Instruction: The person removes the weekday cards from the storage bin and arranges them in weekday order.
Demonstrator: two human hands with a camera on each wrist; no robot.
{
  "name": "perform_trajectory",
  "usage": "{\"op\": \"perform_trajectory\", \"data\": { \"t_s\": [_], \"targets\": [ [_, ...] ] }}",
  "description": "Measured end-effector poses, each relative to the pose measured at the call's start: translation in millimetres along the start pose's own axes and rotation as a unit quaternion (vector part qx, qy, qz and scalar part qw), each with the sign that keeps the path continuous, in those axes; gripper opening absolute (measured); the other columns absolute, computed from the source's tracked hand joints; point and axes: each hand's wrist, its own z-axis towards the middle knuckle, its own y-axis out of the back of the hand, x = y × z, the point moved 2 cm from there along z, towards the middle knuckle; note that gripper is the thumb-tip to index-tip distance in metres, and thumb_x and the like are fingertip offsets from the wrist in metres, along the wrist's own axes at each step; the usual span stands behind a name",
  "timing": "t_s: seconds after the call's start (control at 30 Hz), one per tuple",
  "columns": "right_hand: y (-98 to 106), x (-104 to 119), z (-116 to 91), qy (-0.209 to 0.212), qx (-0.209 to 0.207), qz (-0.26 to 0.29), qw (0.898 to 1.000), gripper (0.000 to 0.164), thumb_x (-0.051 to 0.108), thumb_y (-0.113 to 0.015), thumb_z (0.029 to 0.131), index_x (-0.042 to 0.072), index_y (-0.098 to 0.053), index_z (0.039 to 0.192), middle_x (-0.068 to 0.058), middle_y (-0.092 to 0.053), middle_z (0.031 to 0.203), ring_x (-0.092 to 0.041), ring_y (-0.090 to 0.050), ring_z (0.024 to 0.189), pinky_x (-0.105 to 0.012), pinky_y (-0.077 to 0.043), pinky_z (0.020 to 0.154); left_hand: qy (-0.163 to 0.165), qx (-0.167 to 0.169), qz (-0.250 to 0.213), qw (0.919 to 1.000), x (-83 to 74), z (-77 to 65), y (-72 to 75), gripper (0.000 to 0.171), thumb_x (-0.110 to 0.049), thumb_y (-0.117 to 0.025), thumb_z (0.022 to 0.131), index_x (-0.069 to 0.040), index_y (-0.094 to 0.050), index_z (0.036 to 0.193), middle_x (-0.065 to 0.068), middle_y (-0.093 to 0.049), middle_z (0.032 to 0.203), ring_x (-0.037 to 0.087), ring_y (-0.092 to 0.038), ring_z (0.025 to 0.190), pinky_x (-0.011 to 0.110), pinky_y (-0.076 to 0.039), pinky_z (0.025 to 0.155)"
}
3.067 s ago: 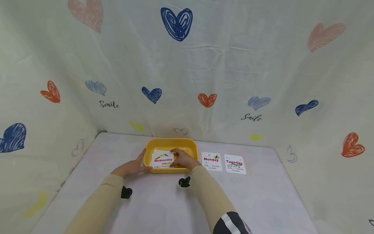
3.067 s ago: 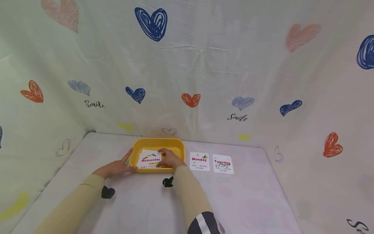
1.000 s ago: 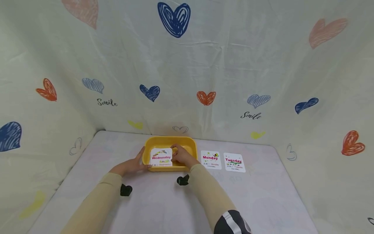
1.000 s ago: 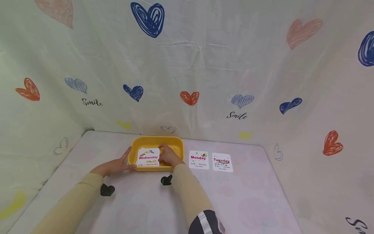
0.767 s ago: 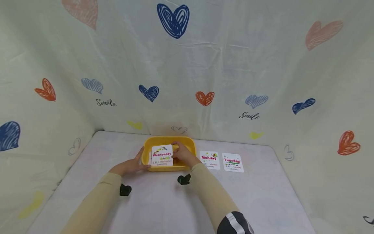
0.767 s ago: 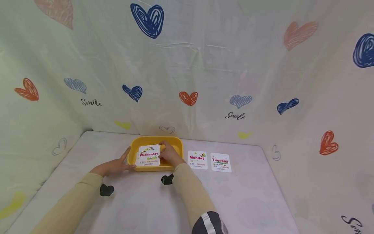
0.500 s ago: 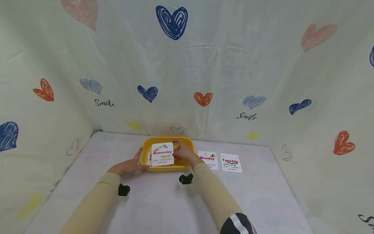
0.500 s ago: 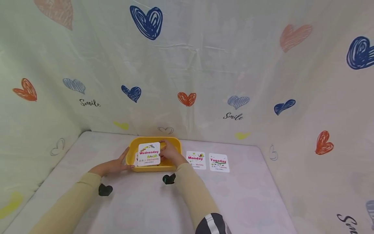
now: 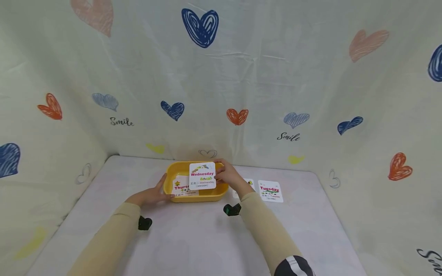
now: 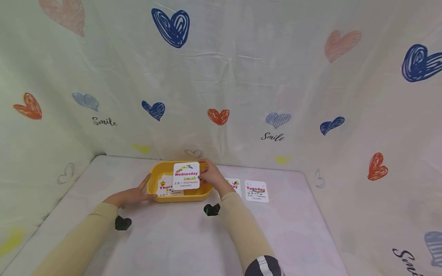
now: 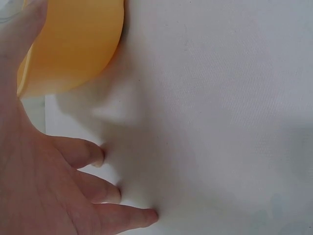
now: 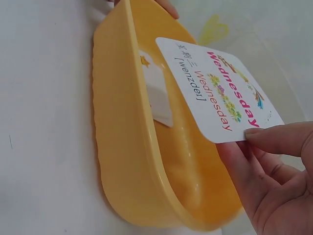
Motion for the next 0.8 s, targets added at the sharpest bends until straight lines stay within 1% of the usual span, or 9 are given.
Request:
{"op": "perform_trajectory", "data": {
  "t_s": [0.1, 0.2, 0.4, 0.57, 0.7, 0.8],
  "targets": [
    [10, -1, -4, 0.001, -0.003, -0.001, 1.0, 0.06, -0.007, -0.063, 0.089, 0.016, -0.044, 0.142, -0.017, -0.057, 0.101, -0.027, -0.062, 0.083, -0.035, -0.059, 0.073, 0.005, 0.002, -0.005, 1.0, 0.7, 2.4, 0.0, 0.113, -0.063, -0.059, 0.087, -0.013, 0.017, 0.153, 0.035, -0.01, 0.154, 0.061, -0.02, 0.134, 0.074, -0.019, 0.103],
    [18, 0, -9, 0.003, -0.005, -0.006, 1.0, 0.061, -0.006, -0.064, 0.089, 0.015, -0.043, 0.142, -0.016, -0.058, 0.101, -0.026, -0.063, 0.082, -0.034, -0.059, 0.073, 0.008, 0.003, 0.0, 1.0, 2.6, 4.5, 0.3, 0.114, -0.064, -0.059, 0.086, -0.013, 0.016, 0.153, 0.034, -0.012, 0.154, 0.06, -0.022, 0.134, 0.073, -0.02, 0.103],
    [37, -5, -17, 0.018, -0.018, 0.01, 1.0, 0.061, -0.007, -0.063, 0.089, 0.017, -0.044, 0.141, -0.016, -0.06, 0.099, -0.025, -0.064, 0.079, -0.035, -0.059, 0.073, 0.013, 0.001, -0.003, 0.9999, 2.0, 4.0, -0.3, 0.117, -0.067, -0.06, 0.083, -0.014, 0.017, 0.154, 0.035, -0.014, 0.154, 0.06, -0.023, 0.133, 0.073, -0.02, 0.103],
    [53, -15, -23, 0.033, -0.028, 0.015, 0.999, 0.057, -0.005, -0.062, 0.09, 0.019, -0.046, 0.139, -0.015, -0.061, 0.101, -0.025, -0.064, 0.083, -0.04, -0.058, 0.079, 0.016, 0.001, -0.007, 0.9998, 1.0, 4.4, -0.5, 0.116, -0.067, -0.06, 0.084, -0.015, 0.017, 0.154, 0.034, -0.013, 0.154, 0.059, -0.021, 0.134, 0.073, -0.019, 0.104],
    [65, -23, -30, 0.043, -0.038, 0.012, 0.998, 0.052, -0.005, -0.061, 0.09, 0.015, -0.048, 0.136, -0.015, -0.062, 0.101, -0.024, -0.064, 0.083, -0.042, -0.057, 0.079, 0.016, 0.001, -0.009, 0.9998, 0.8, 3.6, -0.5, 0.115, -0.066, -0.06, 0.084, -0.015, 0.017, 0.153, 0.034, -0.012, 0.154, 0.059, -0.02, 0.134, 0.073, -0.019, 0.104],
    [74, -28, -37, 0.044, -0.048, 0.008, 0.998, 0.05, -0.005, -0.062, 0.09, 0.012, -0.049, 0.135, -0.015, -0.062, 0.101, -0.023, -0.063, 0.082, -0.042, -0.057, 0.08, 0.014, 0.002, -0.002, 0.9999, 0.4, 2.6, 0.0, 0.114, -0.065, -0.059, 0.086, -0.014, 0.017, 0.153, 0.035, -0.012, 0.154, 0.06, -0.021, 0.134, 0.073, -0.02, 0.104]
  ]
}}
